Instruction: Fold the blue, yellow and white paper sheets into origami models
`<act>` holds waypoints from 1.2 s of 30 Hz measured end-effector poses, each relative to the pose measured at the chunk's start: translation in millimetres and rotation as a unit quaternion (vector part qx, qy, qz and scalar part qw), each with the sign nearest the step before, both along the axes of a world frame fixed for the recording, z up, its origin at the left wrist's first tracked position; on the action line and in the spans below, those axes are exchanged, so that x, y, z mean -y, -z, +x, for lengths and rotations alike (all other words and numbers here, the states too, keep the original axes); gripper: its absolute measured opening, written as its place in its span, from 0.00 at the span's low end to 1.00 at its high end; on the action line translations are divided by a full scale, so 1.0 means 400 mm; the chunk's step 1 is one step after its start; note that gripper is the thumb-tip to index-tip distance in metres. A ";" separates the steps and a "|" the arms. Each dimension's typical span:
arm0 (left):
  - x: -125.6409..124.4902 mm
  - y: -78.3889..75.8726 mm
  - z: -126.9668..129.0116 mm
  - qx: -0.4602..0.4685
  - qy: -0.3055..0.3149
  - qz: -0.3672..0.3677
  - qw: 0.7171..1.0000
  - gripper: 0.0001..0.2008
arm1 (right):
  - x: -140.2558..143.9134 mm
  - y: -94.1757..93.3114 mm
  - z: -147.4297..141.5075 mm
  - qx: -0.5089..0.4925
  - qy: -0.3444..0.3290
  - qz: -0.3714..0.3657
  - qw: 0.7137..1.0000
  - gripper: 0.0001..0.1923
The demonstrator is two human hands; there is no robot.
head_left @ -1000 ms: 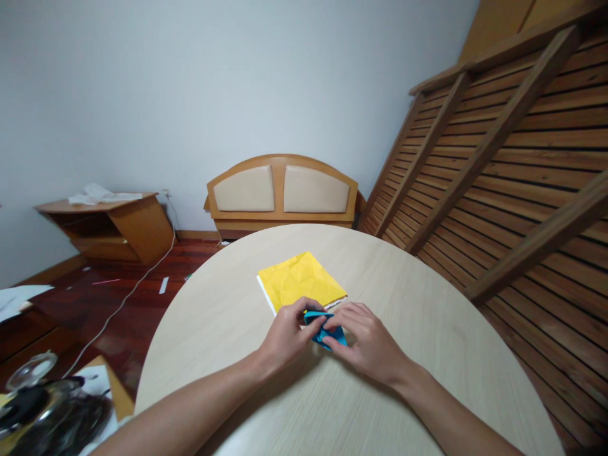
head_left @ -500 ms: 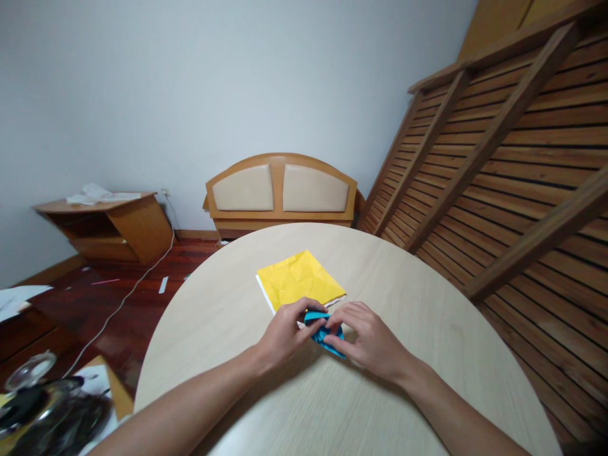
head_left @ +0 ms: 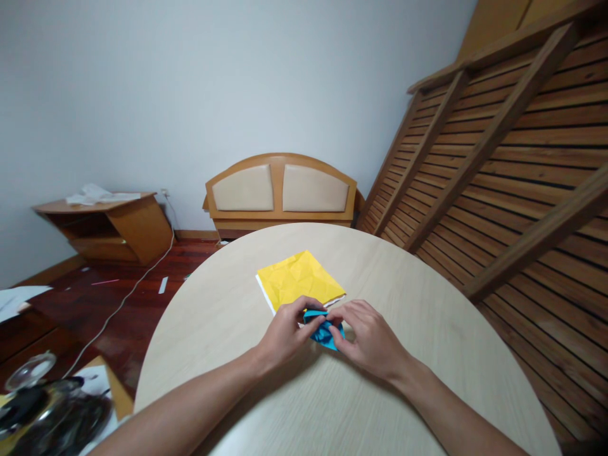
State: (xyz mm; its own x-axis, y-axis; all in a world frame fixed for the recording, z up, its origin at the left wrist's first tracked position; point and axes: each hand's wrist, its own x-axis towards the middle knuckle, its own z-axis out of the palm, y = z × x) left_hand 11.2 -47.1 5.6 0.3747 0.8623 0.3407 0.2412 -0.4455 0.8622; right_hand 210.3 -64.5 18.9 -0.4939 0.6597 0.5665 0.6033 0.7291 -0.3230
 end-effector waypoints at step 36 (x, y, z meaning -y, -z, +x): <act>-0.002 0.008 0.008 0.000 -0.003 -0.049 0.999 0.13 | 0.006 0.016 -0.035 0.099 0.127 0.122 0.979 0.08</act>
State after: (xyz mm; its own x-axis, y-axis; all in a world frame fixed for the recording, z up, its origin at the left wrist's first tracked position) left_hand 14.4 -46.2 2.4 0.3693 0.8939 0.2541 0.2435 -0.3570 0.9018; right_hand 196.4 -66.9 12.4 -0.4477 0.6323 0.6322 0.8089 0.5878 -0.0150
